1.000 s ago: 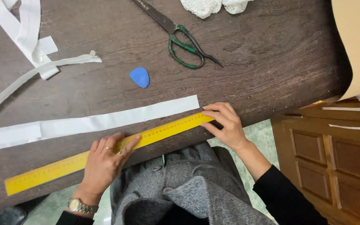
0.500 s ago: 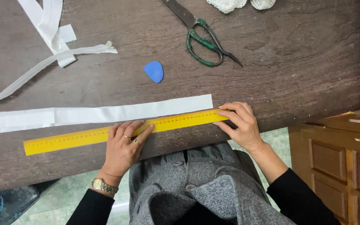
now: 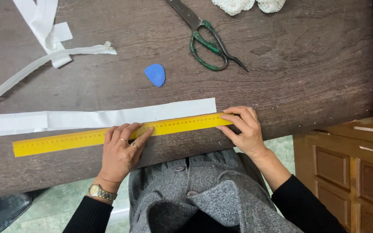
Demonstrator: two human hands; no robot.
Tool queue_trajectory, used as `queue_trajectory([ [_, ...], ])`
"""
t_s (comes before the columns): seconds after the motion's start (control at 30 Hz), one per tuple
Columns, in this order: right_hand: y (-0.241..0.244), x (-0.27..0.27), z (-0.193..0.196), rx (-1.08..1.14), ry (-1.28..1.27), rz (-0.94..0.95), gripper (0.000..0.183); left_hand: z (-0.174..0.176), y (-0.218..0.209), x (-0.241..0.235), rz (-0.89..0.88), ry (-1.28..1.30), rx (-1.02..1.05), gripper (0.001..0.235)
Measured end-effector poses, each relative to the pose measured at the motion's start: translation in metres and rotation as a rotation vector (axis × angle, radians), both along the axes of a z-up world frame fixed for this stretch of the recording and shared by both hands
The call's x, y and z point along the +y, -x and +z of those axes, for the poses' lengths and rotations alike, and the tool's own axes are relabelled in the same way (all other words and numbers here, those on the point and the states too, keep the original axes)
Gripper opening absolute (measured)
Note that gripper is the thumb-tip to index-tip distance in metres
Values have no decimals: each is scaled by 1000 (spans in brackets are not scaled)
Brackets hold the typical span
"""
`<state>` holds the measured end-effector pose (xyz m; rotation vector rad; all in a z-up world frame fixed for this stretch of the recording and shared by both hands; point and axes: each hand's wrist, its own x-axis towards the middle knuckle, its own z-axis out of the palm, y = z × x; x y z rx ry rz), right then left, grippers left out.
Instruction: The person measures a white fabric strip using a yellow ruler and marks it with a blue tailor's chalk. The person repeatedly aligns the ruler along the strip and makes marks at various intervals. Scissors and other fabric pieces are visible on the table but not used.
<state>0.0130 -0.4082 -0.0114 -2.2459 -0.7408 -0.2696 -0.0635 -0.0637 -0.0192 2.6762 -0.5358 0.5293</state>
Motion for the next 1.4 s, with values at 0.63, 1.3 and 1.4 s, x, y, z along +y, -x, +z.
queue_trajectory([
  [0.63, -67, 60, 73, 942, -314, 169, 31, 37, 17, -86, -30, -291, 343, 46],
  [1.3, -117, 133, 73, 1174, 230, 578, 34, 56, 8, -104, 139, -299, 796, 65],
  [1.4, -116, 132, 70, 1160, 236, 587, 34, 53, 8, -103, 131, -298, 792, 64],
])
